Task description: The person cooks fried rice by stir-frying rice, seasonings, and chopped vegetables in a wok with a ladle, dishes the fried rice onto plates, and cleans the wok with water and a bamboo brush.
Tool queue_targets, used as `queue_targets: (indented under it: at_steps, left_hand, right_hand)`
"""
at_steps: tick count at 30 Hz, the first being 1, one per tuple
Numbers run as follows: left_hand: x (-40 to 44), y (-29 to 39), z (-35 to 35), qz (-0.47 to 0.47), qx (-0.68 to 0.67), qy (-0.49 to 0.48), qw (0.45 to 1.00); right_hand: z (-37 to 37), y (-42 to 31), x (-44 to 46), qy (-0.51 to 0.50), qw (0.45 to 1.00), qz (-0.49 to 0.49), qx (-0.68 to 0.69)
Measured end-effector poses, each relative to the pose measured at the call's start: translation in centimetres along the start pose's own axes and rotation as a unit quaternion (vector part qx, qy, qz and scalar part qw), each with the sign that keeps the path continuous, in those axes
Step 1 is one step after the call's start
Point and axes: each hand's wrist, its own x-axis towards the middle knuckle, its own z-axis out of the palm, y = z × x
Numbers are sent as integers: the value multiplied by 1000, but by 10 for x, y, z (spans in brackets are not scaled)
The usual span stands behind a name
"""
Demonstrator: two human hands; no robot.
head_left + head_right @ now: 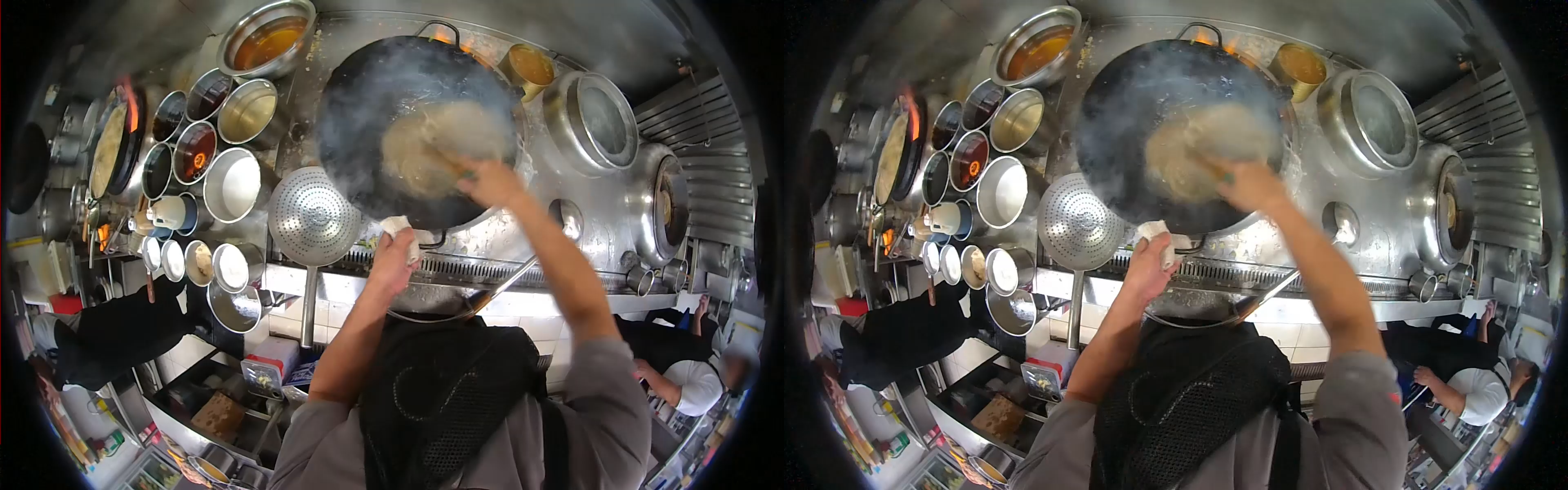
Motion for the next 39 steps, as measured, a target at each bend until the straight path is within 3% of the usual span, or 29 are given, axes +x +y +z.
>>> queue_targets:
  at_steps: [2, 5, 7, 9, 11, 13, 15, 17, 18, 20, 21, 23, 25, 28, 30, 31, 34, 36, 37, 39]
  left_hand:
    - [10, -4, -9, 14, 25, -23, 999]
    - [-4, 3, 0, 7, 24, 16, 1000]
    - [-1, 6, -6, 3, 29, -4, 1000]
    - [4, 0, -18, -21, 47, -65, 997]
    - [1, 2, -6, -8, 30, -37, 999]
    - [8, -2, -10, 14, 16, -71, 997]
    - [18, -4, -19, 26, 30, -116, 992]
    - [12, -4, -12, 63, 70, -53, 994]
    - [11, -6, -11, 57, 76, -63, 993]
    - [14, -6, -12, 79, 77, -55, 992]
    - [12, -6, -9, 72, 84, -66, 992]
    - [7, -3, -2, 91, 80, -35, 992]
    - [7, 2, -2, 77, 91, -55, 991]
    - [6, 17, 0, -6, 35, -68, 997]
    - [29, 8, -12, 22, 54, -113, 992]
    - [37, 4, -13, 53, 64, -148, 986]
    - [29, -4, -12, 109, 77, -108, 985]
    - [22, -10, -12, 132, 65, -90, 985]
    - [25, -13, -18, 135, 72, -91, 984]
    - [37, -24, -34, 153, 96, -127, 975]
  right_hand:
    - [37, -15, -18, -19, 997, -4, -68]
    - [10, -1, -64, -70, 986, 46, -142]
    - [-9, 38, -47, 7, 966, 124, -229]
    - [-18, 67, 10, 122, 962, 129, -206]
    - [-16, 55, 70, 169, 980, 59, -88]
    - [7, 15, 93, 117, 982, 66, 133]
    - [25, -30, 89, 103, 972, 50, 203]
    - [29, -74, 50, -54, 927, 108, 355]
    - [35, -68, 35, -44, 926, 116, 357]
    - [50, -41, 11, -67, 976, 1, 208]
    - [52, -21, -5, -59, 976, 12, 210]
    - [49, 28, -48, -8, 999, -26, 21]
    - [19, 53, -87, -14, 993, 115, 18]
    - [6, 87, -146, 78, 975, 178, 107]
    - [5, 81, -196, 157, 911, 251, 289]
    - [32, 101, -217, 244, 890, 243, 298]
    - [113, 136, -282, 458, 788, 203, 357]
    - [128, 121, -322, 441, 783, 292, 329]
    - [143, 142, -335, 443, 779, 291, 335]
    - [186, 199, -367, 222, 718, 433, 498]
